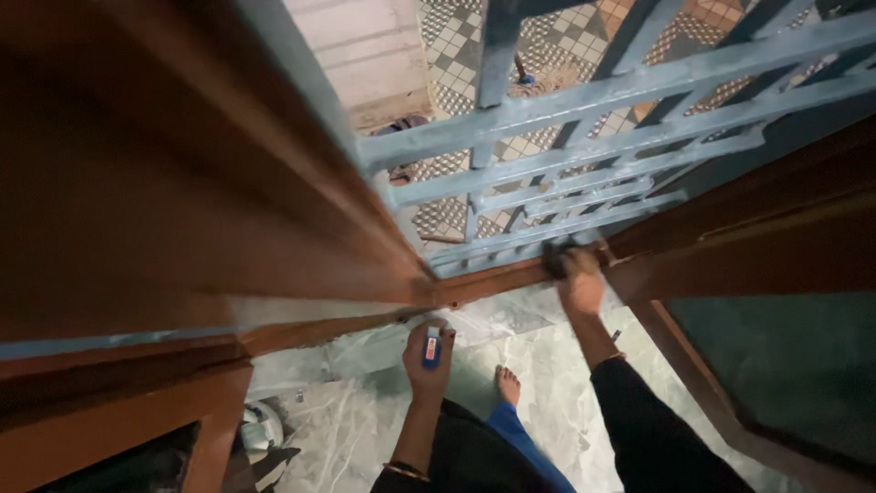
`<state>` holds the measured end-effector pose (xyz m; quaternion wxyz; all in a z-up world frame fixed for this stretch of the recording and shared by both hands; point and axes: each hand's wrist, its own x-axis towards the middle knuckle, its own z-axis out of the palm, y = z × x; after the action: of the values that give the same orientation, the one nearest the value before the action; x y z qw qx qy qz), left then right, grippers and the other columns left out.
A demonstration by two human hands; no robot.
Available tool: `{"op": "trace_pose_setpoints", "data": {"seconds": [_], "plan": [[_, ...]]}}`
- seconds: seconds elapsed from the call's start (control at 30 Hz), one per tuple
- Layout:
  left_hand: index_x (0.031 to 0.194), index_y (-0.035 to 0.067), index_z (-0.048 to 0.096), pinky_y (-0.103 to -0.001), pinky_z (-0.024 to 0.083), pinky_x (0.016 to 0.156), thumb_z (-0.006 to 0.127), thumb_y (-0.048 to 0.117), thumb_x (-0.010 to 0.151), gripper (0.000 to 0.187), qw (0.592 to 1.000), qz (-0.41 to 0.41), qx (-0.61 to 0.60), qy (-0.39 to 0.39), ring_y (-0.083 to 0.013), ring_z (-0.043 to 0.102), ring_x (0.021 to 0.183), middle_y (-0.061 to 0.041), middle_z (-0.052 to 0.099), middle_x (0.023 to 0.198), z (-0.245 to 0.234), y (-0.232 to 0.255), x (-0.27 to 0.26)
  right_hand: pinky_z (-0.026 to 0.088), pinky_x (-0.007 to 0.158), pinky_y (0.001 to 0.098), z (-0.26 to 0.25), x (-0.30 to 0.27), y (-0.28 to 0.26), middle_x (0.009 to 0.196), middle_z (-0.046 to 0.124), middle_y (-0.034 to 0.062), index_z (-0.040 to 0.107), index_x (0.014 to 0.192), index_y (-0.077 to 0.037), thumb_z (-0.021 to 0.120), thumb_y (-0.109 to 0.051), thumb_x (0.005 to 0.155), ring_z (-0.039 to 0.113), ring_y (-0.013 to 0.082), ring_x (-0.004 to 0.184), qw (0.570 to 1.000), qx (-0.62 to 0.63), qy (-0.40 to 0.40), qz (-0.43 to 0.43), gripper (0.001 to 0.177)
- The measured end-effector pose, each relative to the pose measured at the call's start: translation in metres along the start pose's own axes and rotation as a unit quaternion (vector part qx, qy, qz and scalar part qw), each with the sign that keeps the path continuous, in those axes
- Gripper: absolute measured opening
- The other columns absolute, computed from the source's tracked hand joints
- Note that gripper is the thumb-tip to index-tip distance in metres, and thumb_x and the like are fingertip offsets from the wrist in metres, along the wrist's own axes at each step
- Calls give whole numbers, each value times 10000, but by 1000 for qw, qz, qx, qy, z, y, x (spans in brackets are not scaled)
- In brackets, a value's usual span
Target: The person cleans a metal window frame using a spray bottle and a cloth. They spray the frame and wipe it down, focusing on the vertical bars and the lower section of the frame.
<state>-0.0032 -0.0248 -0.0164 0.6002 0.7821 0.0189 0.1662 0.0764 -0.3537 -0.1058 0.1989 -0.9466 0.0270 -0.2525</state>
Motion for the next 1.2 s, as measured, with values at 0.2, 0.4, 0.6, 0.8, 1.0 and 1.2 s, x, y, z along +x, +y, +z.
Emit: {"op": "trace_pose_setpoints", "data": {"seconds": [0.2, 0.4, 0.6, 0.8, 1.0, 1.2], "plan": [[1029, 53, 736, -319, 563, 787, 804, 50, 846, 195, 998, -56, -2, 8, -202, 703, 825, -89, 733, 908, 25, 6, -5, 463, 1090, 504, 24, 0, -25, 1211, 651, 224, 646, 1193, 4, 638, 10, 700, 592, 435, 1175, 995, -8, 62, 82, 493], [1067, 52, 698, -313, 555, 841, 799, 35, 856, 234, 997, -8, -72, -6, -193, 707, 909, -93, 747, 1008, 58, 19, -2, 455, 1072, 463, 29, -22, -45, 1293, 646, 203, 659, 1191, -33, 760, -76, 667, 530, 426, 1320, 992, 47, -94, -66, 535], [1054, 63, 709, -333, 559, 794, 808, 44, 848, 229, 998, 22, -46, -41, -237, 698, 871, -97, 732, 1001, 60, 26, 5, 446, 1075, 506, -1, 9, 28, 1343, 585, 253, 608, 1255, 42, 675, -84, 712, 541, 450, 1251, 999, -14, 24, 34, 562], [1031, 72, 687, -353, 540, 824, 796, 52, 853, 210, 995, 49, -29, -80, -267, 692, 876, -86, 710, 932, 54, 26, 5, 419, 1087, 544, 22, 5, -22, 1318, 574, 289, 576, 1268, 97, 577, -83, 769, 545, 474, 1224, 989, -110, 38, 95, 530], [1011, 73, 682, -367, 541, 848, 791, 62, 835, 207, 994, 79, -8, -76, -278, 690, 921, -104, 728, 990, 52, 25, 6, 453, 1004, 528, -1, 20, -8, 1231, 623, 269, 619, 1202, 42, 610, -63, 723, 565, 473, 1144, 988, 25, 110, 102, 490], [1006, 70, 705, -358, 554, 802, 797, 71, 819, 209, 997, 21, -15, -78, -252, 710, 859, -96, 718, 930, 58, 22, 6, 464, 1084, 478, 9, 62, 20, 1316, 632, 205, 634, 1291, 12, 546, 37, 809, 565, 435, 1220, 993, -12, 72, 91, 491]]}}
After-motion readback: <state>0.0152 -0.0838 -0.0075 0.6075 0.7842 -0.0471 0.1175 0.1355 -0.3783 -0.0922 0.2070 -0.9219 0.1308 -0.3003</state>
